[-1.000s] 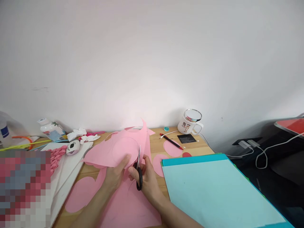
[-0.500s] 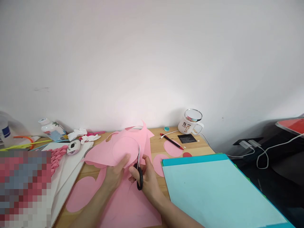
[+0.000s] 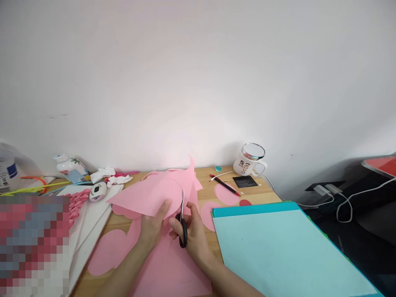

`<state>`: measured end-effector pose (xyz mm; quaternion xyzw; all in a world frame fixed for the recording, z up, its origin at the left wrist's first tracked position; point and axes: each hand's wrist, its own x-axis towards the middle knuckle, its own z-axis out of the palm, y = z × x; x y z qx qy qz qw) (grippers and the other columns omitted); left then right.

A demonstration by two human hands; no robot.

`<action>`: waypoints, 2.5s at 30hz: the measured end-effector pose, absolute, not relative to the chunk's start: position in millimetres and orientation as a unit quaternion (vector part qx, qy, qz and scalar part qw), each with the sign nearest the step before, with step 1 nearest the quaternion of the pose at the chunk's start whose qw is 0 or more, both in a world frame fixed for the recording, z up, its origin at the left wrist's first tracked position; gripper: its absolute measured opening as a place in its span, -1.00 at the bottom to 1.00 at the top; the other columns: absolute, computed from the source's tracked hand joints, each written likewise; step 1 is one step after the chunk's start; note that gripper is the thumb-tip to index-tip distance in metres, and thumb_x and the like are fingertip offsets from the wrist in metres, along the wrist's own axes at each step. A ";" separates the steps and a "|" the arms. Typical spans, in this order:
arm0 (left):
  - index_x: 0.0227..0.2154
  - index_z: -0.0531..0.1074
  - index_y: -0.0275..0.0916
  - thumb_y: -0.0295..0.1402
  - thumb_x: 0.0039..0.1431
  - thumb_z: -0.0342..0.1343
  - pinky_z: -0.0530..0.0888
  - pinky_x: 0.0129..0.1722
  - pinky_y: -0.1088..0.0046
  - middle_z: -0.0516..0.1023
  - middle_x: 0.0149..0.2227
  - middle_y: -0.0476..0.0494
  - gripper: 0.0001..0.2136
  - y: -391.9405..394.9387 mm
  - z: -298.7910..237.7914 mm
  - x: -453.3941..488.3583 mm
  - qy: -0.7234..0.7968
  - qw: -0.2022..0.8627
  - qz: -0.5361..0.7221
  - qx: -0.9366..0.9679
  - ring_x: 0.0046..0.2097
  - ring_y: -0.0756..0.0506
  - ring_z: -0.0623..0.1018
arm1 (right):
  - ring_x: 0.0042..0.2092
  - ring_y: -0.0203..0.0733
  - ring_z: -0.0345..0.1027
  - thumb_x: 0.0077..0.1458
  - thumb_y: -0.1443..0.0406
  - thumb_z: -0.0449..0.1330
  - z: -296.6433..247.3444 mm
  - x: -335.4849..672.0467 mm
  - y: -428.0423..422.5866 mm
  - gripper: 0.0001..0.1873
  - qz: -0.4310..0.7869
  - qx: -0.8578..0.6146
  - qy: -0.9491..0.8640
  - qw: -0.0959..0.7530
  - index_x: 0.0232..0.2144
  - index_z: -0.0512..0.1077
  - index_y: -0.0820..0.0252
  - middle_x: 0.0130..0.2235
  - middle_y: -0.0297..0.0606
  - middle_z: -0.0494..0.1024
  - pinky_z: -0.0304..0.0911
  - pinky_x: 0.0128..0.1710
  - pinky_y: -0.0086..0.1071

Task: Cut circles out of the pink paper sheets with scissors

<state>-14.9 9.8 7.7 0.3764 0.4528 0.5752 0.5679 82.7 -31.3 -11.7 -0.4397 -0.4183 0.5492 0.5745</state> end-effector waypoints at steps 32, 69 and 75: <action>-0.55 0.40 -0.28 -0.25 -0.20 0.29 0.34 -0.75 0.50 0.40 -0.69 0.02 -0.77 8.7 9.2 -18.4 0.432 0.607 0.515 0.424 -0.67 -0.01 0.40 | -0.52 -0.26 0.31 -0.10 0.11 0.31 -2.2 85.4 -32.0 -0.54 0.550 -0.468 -0.412 0.556 -0.30 0.12 0.12 -0.60 -0.50 0.37 0.19 -0.48 -0.39; -0.42 0.52 -0.23 -0.35 -0.22 0.31 0.51 -0.26 0.27 0.60 -0.38 -0.14 -0.78 11.0 21.4 -23.5 0.449 0.552 0.536 0.455 -0.27 -0.20 0.56 | -0.45 -0.21 0.29 -0.21 0.05 0.36 3.2 91.8 -29.6 -0.43 0.539 -0.468 -0.417 0.563 -0.21 0.23 0.14 -0.52 -0.39 0.40 0.19 -0.49 -0.39; -0.36 0.49 -0.27 -0.34 -0.24 0.32 0.50 -0.23 0.27 0.59 -0.36 -0.18 -0.71 12.2 17.8 -24.7 0.455 0.551 0.531 0.455 -0.22 -0.22 0.55 | -0.45 -0.23 0.29 -0.13 0.01 0.30 -4.0 92.5 -29.0 -0.52 0.534 -0.459 -0.437 0.560 -0.28 0.26 0.16 -0.51 -0.37 0.40 0.21 -0.46 -0.38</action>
